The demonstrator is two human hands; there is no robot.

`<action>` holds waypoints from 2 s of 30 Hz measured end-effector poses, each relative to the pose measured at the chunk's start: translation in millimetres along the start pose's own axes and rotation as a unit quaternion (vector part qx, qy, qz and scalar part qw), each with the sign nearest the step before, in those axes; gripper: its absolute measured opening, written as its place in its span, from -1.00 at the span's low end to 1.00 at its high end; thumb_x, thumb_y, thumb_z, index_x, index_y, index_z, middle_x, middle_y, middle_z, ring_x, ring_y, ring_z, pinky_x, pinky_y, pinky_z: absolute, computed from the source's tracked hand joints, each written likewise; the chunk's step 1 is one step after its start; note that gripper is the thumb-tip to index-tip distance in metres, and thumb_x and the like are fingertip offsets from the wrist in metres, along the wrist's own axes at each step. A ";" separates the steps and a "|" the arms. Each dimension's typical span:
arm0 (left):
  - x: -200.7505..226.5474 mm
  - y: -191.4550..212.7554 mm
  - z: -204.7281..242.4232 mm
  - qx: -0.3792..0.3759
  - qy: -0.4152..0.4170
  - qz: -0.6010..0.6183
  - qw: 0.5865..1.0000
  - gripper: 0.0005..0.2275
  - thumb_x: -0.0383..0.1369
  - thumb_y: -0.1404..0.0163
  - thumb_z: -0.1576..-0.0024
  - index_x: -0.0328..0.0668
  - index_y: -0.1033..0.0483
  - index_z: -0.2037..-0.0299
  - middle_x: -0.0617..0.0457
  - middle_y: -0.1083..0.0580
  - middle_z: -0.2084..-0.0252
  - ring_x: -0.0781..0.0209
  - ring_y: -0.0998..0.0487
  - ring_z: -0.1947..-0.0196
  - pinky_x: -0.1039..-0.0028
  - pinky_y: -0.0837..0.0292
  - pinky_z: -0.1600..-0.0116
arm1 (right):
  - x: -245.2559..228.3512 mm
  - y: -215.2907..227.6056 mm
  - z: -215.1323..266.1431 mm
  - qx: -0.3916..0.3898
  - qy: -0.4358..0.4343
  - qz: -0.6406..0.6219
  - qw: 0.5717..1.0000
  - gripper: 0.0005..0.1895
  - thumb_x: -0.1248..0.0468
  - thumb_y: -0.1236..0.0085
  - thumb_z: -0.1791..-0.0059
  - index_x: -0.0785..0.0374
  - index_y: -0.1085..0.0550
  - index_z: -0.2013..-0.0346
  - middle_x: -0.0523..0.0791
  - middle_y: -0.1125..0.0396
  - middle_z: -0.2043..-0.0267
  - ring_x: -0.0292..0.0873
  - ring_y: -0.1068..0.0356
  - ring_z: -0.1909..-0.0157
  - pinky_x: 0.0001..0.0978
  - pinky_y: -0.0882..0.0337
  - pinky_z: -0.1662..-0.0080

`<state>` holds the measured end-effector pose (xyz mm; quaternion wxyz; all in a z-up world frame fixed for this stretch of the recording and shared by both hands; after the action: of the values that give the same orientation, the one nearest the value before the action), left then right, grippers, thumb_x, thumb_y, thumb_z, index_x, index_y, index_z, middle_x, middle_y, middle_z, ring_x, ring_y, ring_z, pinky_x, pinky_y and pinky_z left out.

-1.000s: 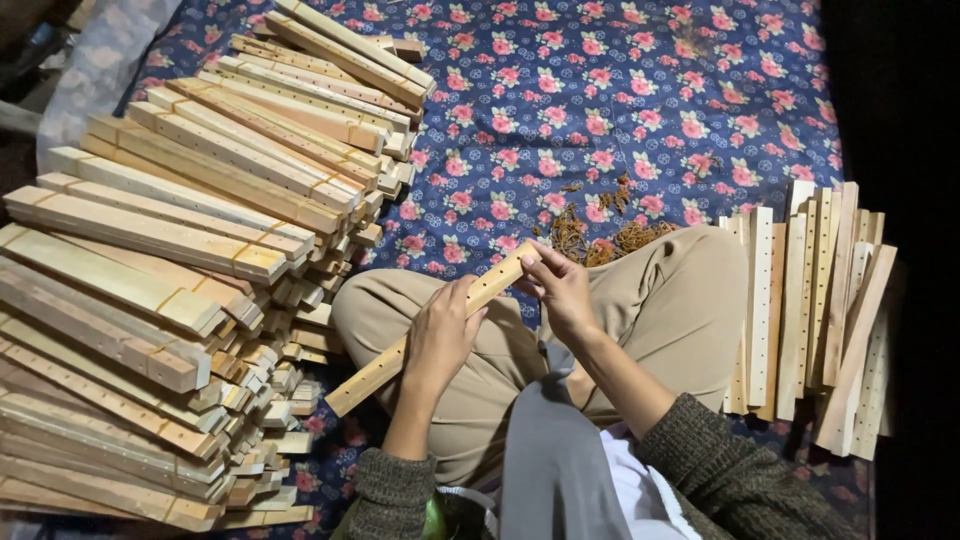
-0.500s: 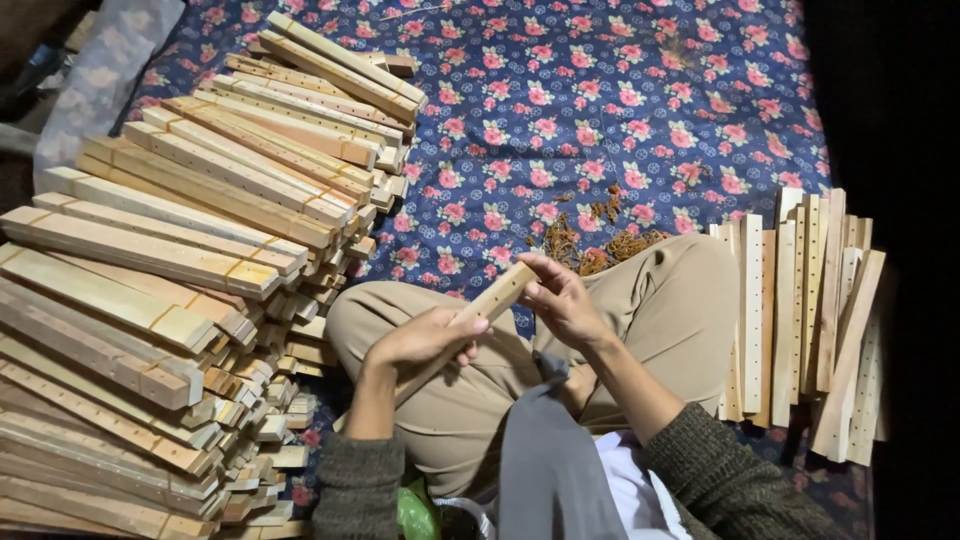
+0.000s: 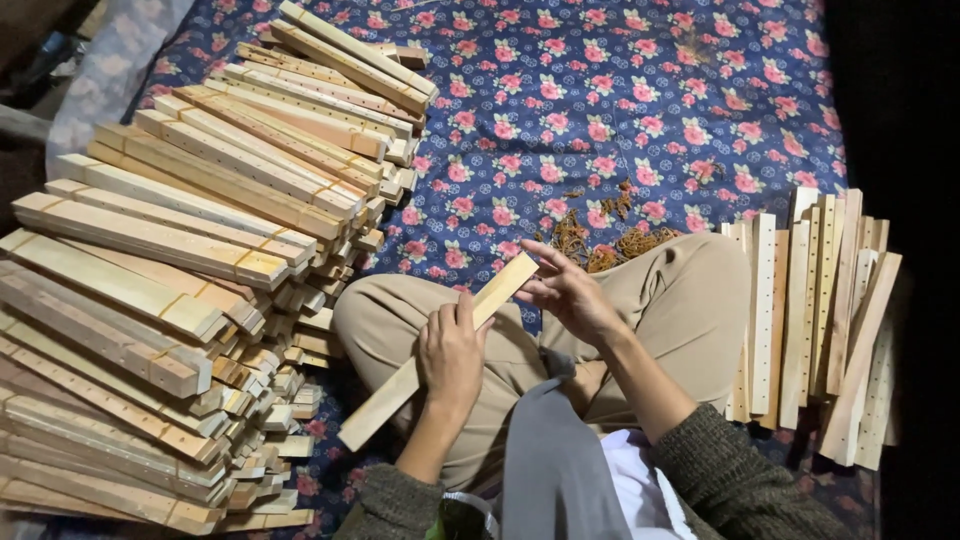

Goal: Tying rubber bands around wooden slats to bundle or mark them.

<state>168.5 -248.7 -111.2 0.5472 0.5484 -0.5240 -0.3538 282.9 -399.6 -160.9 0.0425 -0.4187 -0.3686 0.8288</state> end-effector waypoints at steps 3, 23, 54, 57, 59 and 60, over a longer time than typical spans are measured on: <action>0.8 -5.8 -1.1 0.019 -0.038 -0.001 0.999 -0.49 -0.02 -0.15 -0.04 -0.12 -0.44 -0.12 0.03 -0.41 0.26 0.11 -0.50 0.26 0.33 -0.49 0.21 | -9.1 -15.5 7.8 0.056 0.040 0.092 0.993 -0.39 0.42 -0.11 0.00 0.29 -0.29 -0.37 0.03 -0.33 0.10 -0.10 -0.48 0.07 -0.13 -0.54 -0.09; -1.6 -20.7 8.4 0.097 -0.059 0.006 0.993 -0.56 -0.06 -0.18 -0.08 -0.22 -0.52 -0.02 -0.01 -0.56 0.19 0.16 -0.63 0.33 0.45 -0.56 0.27 | -14.9 -24.5 10.6 0.052 0.067 0.134 0.987 -0.45 0.38 -0.15 -0.03 0.33 -0.33 -0.33 -0.09 -0.39 0.26 -0.26 -0.45 0.24 -0.25 -0.59 0.07; 23.5 2.7 -15.3 0.026 0.010 0.107 0.994 -0.44 0.08 0.24 -0.28 -0.37 -0.46 -0.02 -0.19 -0.53 0.30 -0.08 -0.64 0.29 0.16 -0.49 0.08 | 2.1 -3.2 19.3 0.093 0.086 0.119 0.985 -0.51 0.39 -0.15 -0.02 0.42 -0.38 -0.26 -0.04 -0.41 0.13 -0.22 -0.45 0.17 -0.24 -0.61 0.02; 28.5 -22.3 -24.4 -0.019 0.028 0.109 0.993 -0.54 0.08 0.23 -0.25 -0.19 -0.47 0.18 -0.05 -0.51 0.41 -0.05 -0.65 0.37 0.19 -0.49 0.17 | -3.5 -10.5 23.1 0.093 0.091 0.118 0.984 -0.50 0.39 -0.17 -0.02 0.43 -0.38 -0.26 -0.09 -0.38 0.17 -0.25 -0.42 0.19 -0.23 -0.61 0.01; 27.7 -13.4 -31.1 -0.082 0.059 0.155 0.983 -0.54 0.08 0.21 -0.22 -0.21 -0.47 0.20 -0.14 -0.53 0.37 -0.17 -0.65 0.35 0.07 -0.49 0.18 | -5.8 -12.3 26.0 0.097 0.084 0.116 0.985 -0.49 0.38 -0.17 -0.01 0.41 -0.38 -0.26 -0.08 -0.39 0.13 -0.26 -0.43 0.18 -0.28 -0.61 0.01; 26.7 -13.2 -33.7 -0.144 0.091 0.199 0.965 -0.53 0.09 0.18 -0.20 -0.23 -0.47 0.23 -0.22 -0.55 0.34 -0.29 -0.65 0.32 -0.05 -0.50 0.19 | -6.8 -13.0 26.5 0.099 0.077 0.114 0.986 -0.48 0.38 -0.18 -0.01 0.39 -0.38 -0.27 -0.07 -0.41 0.08 -0.28 -0.44 0.16 -0.32 -0.60 0.01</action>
<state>208.8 -268.6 -114.1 0.7253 0.3786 -0.5141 -0.2577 264.9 -408.0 -138.0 0.0170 -0.5146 -0.2304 0.8257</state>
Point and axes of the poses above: each hand's wrist, its own z-axis away from the middle knuckle, its own y-axis out of the back of the hand, x = y × z, the point moved 6 cm from there along -z, towards the middle knuckle
